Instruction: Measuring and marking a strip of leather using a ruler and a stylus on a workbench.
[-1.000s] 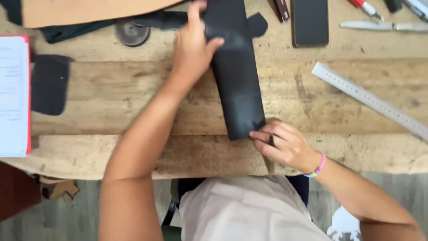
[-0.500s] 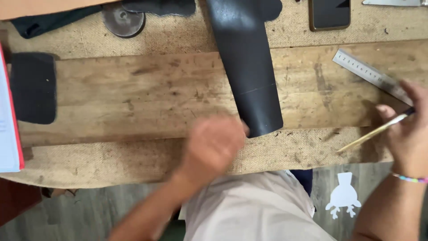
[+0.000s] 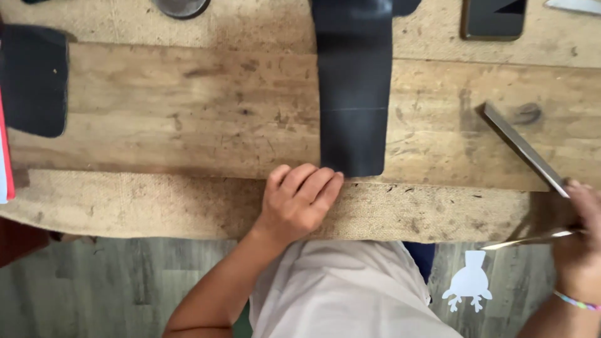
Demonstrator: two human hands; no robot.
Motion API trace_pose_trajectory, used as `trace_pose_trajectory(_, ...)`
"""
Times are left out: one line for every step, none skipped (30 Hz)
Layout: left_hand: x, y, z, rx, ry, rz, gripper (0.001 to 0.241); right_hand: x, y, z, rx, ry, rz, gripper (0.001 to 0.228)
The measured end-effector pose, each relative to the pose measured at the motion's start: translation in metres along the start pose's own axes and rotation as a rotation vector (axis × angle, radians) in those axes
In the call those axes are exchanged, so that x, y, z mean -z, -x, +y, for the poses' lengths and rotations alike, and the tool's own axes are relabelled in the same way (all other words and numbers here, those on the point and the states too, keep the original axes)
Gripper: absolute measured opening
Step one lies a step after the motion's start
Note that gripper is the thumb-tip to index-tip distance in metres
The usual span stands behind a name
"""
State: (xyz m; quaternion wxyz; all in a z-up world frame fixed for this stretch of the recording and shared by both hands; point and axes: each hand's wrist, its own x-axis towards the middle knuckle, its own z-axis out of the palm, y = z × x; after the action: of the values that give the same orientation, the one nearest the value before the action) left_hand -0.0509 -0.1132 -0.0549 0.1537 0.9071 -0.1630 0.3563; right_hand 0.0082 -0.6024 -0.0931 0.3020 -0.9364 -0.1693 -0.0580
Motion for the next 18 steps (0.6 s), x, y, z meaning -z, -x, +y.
trace_pose_trajectory(-0.001, 0.004, 0.004, 0.046, 0.001, -0.002, 0.006, 0.004, 0.004, -0.006, -0.215, -0.056, -0.033, 0.016)
trace_pose_trajectory(-0.008, 0.012, 0.012, 0.051, -0.004, -0.008, 0.006, 0.004, 0.003, -0.001, -0.215, -0.061, -0.041, 0.016)
trace_pose_trajectory(-0.015, 0.019, 0.021, 0.117, -0.044, 0.055, 0.012, 0.004, 0.002, 0.004, -0.119, -0.093, -0.085, 0.018)
trace_pose_trajectory(-0.022, 0.027, 0.030, 0.184, -0.084, 0.117, 0.021, 0.005, 0.000, 0.010, -0.022, -0.127, -0.128, 0.025)
trace_pose_trajectory(-0.019, 0.031, 0.035, 0.188, -0.087, 0.109, 0.021, 0.004, 0.000, 0.014, -0.025, -0.132, -0.135, 0.025)
trace_pose_trajectory(-0.016, 0.034, 0.040, 0.218, -0.149, 0.011, 0.026, 0.005, -0.001, 0.019, 0.113, -0.181, -0.191, 0.038)
trace_pose_trajectory(-0.014, 0.036, 0.044, 0.243, -0.208, -0.082, 0.031, 0.006, -0.002, 0.023, 0.254, -0.225, -0.238, 0.051)
trace_pose_trajectory(-0.013, 0.034, 0.046, 0.243, -0.208, -0.083, 0.031, 0.002, -0.022, -0.007, 0.253, -0.227, -0.238, 0.051)
trace_pose_trajectory(-0.012, 0.033, 0.049, 0.259, -0.223, -0.088, 0.031, -0.002, -0.043, -0.036, 0.311, -0.158, -0.273, 0.039)
trace_pose_trajectory(-0.010, 0.031, 0.051, 0.275, -0.238, -0.093, 0.031, -0.005, -0.065, -0.066, 0.368, -0.088, -0.308, 0.042)
trace_pose_trajectory(-0.008, 0.030, 0.052, 0.275, -0.243, -0.089, 0.031, -0.009, -0.075, -0.078, 0.374, -0.089, -0.306, 0.042)
trace_pose_trajectory(-0.006, 0.029, 0.052, 0.275, -0.244, -0.084, 0.032, -0.013, -0.085, -0.090, 0.422, -0.002, -0.320, 0.042)
trace_pose_trajectory(-0.004, 0.028, 0.052, 0.274, -0.246, -0.081, 0.034, -0.018, -0.095, -0.102, 0.467, 0.084, -0.332, 0.043)
trace_pose_trajectory(-0.005, 0.029, 0.052, 0.273, -0.252, -0.078, 0.034, -0.021, -0.103, -0.116, 0.472, 0.082, -0.329, 0.043)
trace_pose_trajectory(-0.005, 0.031, 0.052, 0.287, -0.218, -0.048, 0.030, -0.025, -0.110, -0.131, 0.522, 0.059, -0.333, 0.030)
trace_pose_trajectory(-0.007, 0.032, 0.051, 0.300, -0.184, -0.017, 0.027, -0.028, -0.118, -0.145, 0.572, 0.035, -0.337, 0.026)
trace_pose_trajectory(-0.007, 0.034, 0.051, 0.299, -0.184, -0.018, 0.027, -0.032, -0.116, -0.143, 0.570, 0.035, -0.336, 0.026)
trace_pose_trajectory(-0.008, 0.035, 0.051, 0.307, -0.159, -0.009, 0.024, -0.037, -0.115, -0.141, 0.564, 0.037, -0.311, 0.027)
